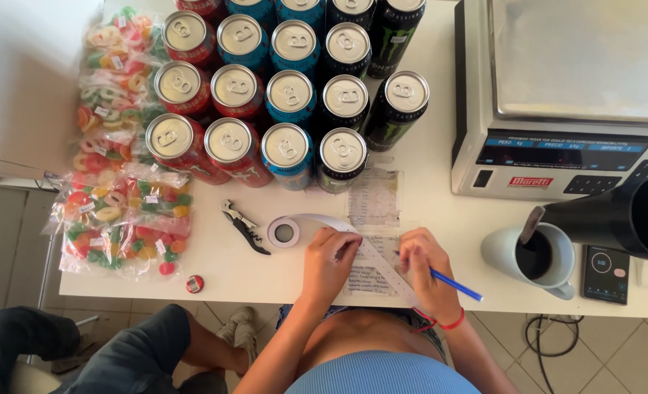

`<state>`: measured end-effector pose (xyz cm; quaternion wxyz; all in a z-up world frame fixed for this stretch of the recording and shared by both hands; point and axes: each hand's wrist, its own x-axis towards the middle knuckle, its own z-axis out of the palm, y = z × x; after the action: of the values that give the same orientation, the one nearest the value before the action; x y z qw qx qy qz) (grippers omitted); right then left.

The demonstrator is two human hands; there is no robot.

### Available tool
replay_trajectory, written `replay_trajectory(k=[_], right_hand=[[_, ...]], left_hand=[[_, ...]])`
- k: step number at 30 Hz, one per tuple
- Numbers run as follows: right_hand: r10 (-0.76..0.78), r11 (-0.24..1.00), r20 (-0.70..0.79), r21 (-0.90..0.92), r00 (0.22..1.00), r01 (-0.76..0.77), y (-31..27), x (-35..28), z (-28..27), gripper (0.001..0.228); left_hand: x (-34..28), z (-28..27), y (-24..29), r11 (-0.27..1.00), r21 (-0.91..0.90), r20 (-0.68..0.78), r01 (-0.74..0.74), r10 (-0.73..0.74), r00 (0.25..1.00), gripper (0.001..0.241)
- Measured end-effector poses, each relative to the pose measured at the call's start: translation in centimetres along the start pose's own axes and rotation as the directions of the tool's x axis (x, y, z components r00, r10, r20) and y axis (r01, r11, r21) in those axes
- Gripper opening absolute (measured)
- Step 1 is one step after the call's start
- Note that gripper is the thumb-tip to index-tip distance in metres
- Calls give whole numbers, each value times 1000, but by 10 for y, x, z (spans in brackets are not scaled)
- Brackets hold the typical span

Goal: Organizing beverage cans on a checkout counter and writing information on a paper receipt.

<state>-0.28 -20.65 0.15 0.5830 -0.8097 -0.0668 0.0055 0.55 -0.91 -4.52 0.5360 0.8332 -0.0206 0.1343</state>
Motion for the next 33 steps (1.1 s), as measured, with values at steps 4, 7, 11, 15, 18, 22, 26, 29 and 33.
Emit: replay_trajectory(k=[4,7,11,15,18,22,26,29,33], right_hand=[[-39,999,24,28,999,39,-14,12,13,15],[-58,998,73,-2,996,58,-1,15,20,12],[-113,990,59,-78,992,118,12,14,26,9],[-133,985,48,-105,990,137,16,14,29,13],[-138,984,73,-99,988,145,16,14,28,11],[-140,984,75,-101,987,147,14,15,29,12],[-146,979,78,-133,986,156,15,15,30,13],[-148,977,88,-139,985,160,14,15,30,14],[-148,974,78,-159,986,158,13,14,30,13]], left_hand=[[2,-1,3,1000,12,5,14,-14,1000,10],[2,-1,0,999,24,-6,-25,25,1000,12],[-1,1,-4,998,34,-6,-53,54,999,12],[-2,1,-5,997,35,-16,-74,74,997,12],[0,0,-3,996,23,-13,-81,81,997,12],[1,-1,-1,996,21,-22,-83,84,996,13],[1,-2,-1,998,9,-14,-69,69,997,13],[0,0,-3,998,8,-21,-70,70,997,13],[0,-1,-3,996,18,-27,-84,84,996,13]])
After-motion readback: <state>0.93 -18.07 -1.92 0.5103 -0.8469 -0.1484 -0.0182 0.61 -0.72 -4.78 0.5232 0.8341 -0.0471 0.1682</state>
